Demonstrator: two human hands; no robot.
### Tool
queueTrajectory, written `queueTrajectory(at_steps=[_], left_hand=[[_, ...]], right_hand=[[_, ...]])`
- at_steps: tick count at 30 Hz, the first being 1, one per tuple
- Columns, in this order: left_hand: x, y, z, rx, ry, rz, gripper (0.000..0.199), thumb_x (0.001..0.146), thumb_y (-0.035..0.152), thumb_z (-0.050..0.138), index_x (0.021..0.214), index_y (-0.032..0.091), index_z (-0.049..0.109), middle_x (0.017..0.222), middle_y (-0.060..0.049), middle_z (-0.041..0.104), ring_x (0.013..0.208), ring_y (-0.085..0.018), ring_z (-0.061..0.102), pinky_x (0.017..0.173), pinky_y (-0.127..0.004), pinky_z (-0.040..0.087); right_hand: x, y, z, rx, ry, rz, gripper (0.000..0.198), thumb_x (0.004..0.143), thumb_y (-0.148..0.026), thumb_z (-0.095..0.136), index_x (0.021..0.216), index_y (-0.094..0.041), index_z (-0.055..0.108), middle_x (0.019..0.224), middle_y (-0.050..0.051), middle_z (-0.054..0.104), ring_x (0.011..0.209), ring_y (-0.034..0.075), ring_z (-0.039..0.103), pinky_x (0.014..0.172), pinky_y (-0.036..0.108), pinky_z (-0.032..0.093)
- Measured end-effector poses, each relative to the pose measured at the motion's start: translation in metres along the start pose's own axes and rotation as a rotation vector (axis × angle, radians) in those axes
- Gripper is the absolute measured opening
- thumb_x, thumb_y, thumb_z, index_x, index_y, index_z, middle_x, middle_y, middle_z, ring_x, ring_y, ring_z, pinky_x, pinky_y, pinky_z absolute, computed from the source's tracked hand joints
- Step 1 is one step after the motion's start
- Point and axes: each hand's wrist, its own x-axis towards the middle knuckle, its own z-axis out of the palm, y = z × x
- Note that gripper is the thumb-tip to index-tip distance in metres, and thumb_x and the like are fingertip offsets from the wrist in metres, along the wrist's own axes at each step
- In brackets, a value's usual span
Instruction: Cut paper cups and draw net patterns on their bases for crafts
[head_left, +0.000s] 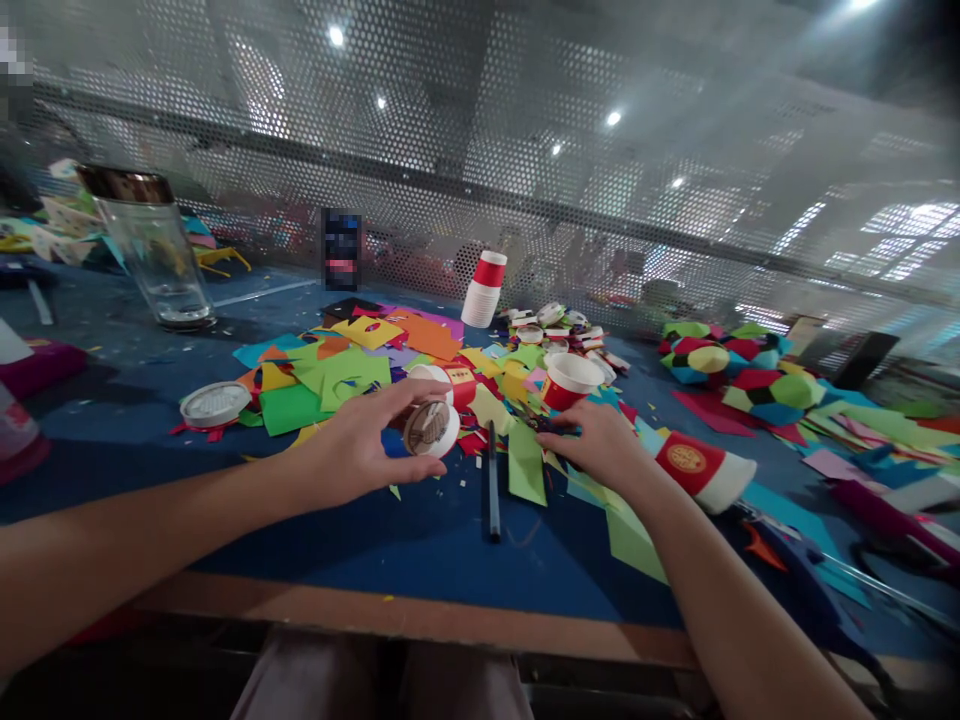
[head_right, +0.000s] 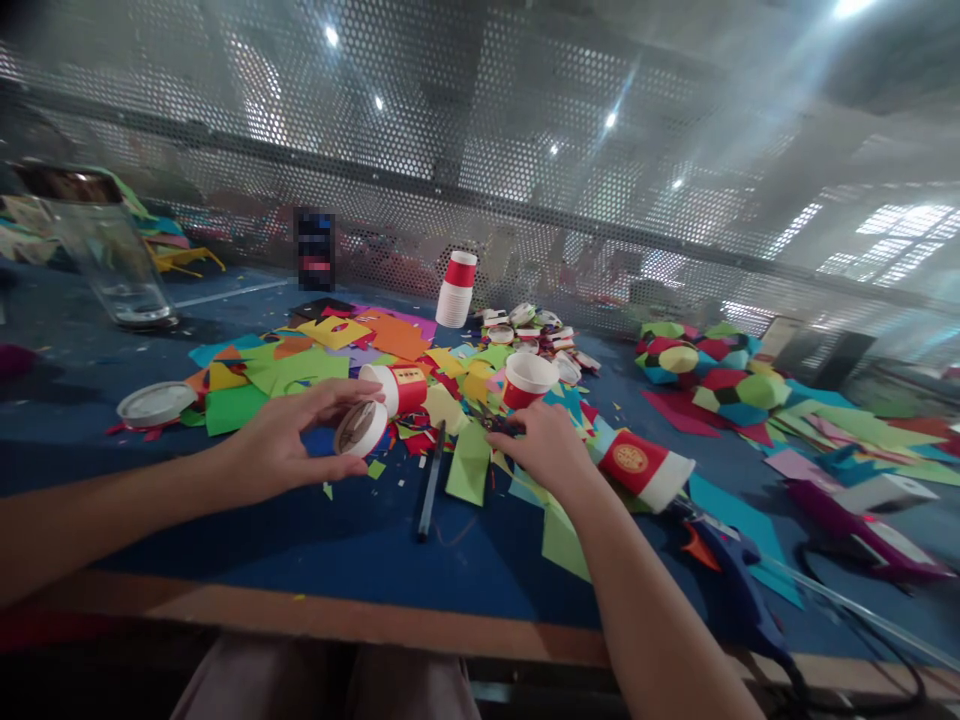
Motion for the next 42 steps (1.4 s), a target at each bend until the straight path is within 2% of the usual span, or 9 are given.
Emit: queueTrajectory(at_steps=[4,14,18,23,27,30,33,38,42], left_hand=[[0.000,0.005,-0.002,0.032,-0.033,0.002,0.053,0.083,0.044,0.075,0.131,0.027,0.061,0.117,-0.006,0.071,0.099,-0.023,0.068,0.088,-0.038,0.058],[-0.001,-0.003,0.003,-0.063,-0.010,-0.008,0.058,0.081,0.050,0.076,0.128,0.023,0.055,0.109,-0.007,0.071,0.092,-0.022,0.072,0.081,-0.036,0.062],[-0.001,0.000,0.001,-0.008,-0.007,0.013,0.056,0.081,0.048,0.077,0.128,0.024,0.056,0.116,-0.009,0.068,0.097,-0.024,0.070,0.079,-0.036,0.062],[-0.003,0.003,-0.001,0.130,-0.025,0.079,0.054,0.084,0.039,0.076,0.132,0.026,0.054,0.131,-0.010,0.064,0.115,-0.026,0.065,0.094,-0.041,0.058],[-0.004,0.002,-0.001,0.230,-0.052,0.188,0.051,0.089,0.034,0.071,0.136,0.024,0.052,0.138,-0.010,0.062,0.128,-0.027,0.059,0.106,-0.042,0.051],[-0.004,0.002,-0.003,0.302,-0.066,0.271,0.047,0.091,0.030,0.069,0.136,0.024,0.056,0.139,-0.011,0.062,0.128,-0.029,0.058,0.109,-0.045,0.047],[-0.003,0.003,-0.004,0.350,-0.059,0.303,0.047,0.092,0.030,0.068,0.138,0.022,0.057,0.138,-0.011,0.064,0.127,-0.029,0.058,0.112,-0.046,0.044],[-0.003,0.000,0.000,0.332,-0.010,0.204,0.056,0.089,0.040,0.071,0.138,0.017,0.056,0.133,-0.014,0.066,0.125,-0.029,0.059,0.108,-0.044,0.046],[0.000,-0.008,0.002,0.258,0.014,0.094,0.062,0.082,0.055,0.075,0.133,0.022,0.060,0.122,-0.010,0.070,0.109,-0.027,0.067,0.094,-0.038,0.054]], right_hand=[[0.002,-0.001,-0.003,-0.020,-0.047,0.025,0.023,0.097,-0.037,0.065,0.107,-0.016,0.068,0.108,0.006,0.070,0.095,0.021,0.068,0.085,0.042,0.058],[0.001,-0.004,-0.004,0.034,-0.058,0.074,0.020,0.098,-0.035,0.064,0.105,-0.017,0.068,0.106,0.005,0.071,0.090,0.019,0.068,0.080,0.038,0.059],[0.000,-0.004,-0.003,0.057,-0.028,0.109,0.021,0.099,-0.035,0.063,0.108,-0.017,0.068,0.107,0.006,0.070,0.090,0.019,0.069,0.081,0.039,0.059],[0.000,-0.002,0.000,0.110,0.051,0.131,0.021,0.098,-0.036,0.064,0.106,-0.016,0.068,0.105,0.006,0.070,0.090,0.019,0.068,0.081,0.039,0.058],[0.000,-0.003,-0.002,0.206,0.176,0.165,0.019,0.096,-0.035,0.066,0.093,-0.016,0.067,0.099,0.004,0.069,0.090,0.019,0.066,0.084,0.040,0.055],[-0.002,-0.004,-0.009,0.348,0.361,0.249,0.020,0.090,-0.030,0.070,0.076,-0.018,0.061,0.088,0.002,0.065,0.093,0.021,0.062,0.089,0.042,0.050],[-0.002,-0.005,-0.015,0.596,0.514,0.352,0.023,0.089,-0.033,0.067,0.072,-0.021,0.056,0.074,0.001,0.059,0.081,0.021,0.061,0.078,0.037,0.050],[0.001,-0.009,-0.020,1.137,0.537,0.525,0.029,0.102,-0.045,0.048,0.092,-0.019,0.058,0.070,-0.003,0.060,0.054,0.013,0.056,0.053,0.027,0.048],[-0.001,-0.014,-0.029,1.378,0.534,0.643,0.022,0.103,-0.036,0.051,0.099,-0.017,0.059,0.069,-0.005,0.060,0.044,0.008,0.049,0.041,0.020,0.038]])
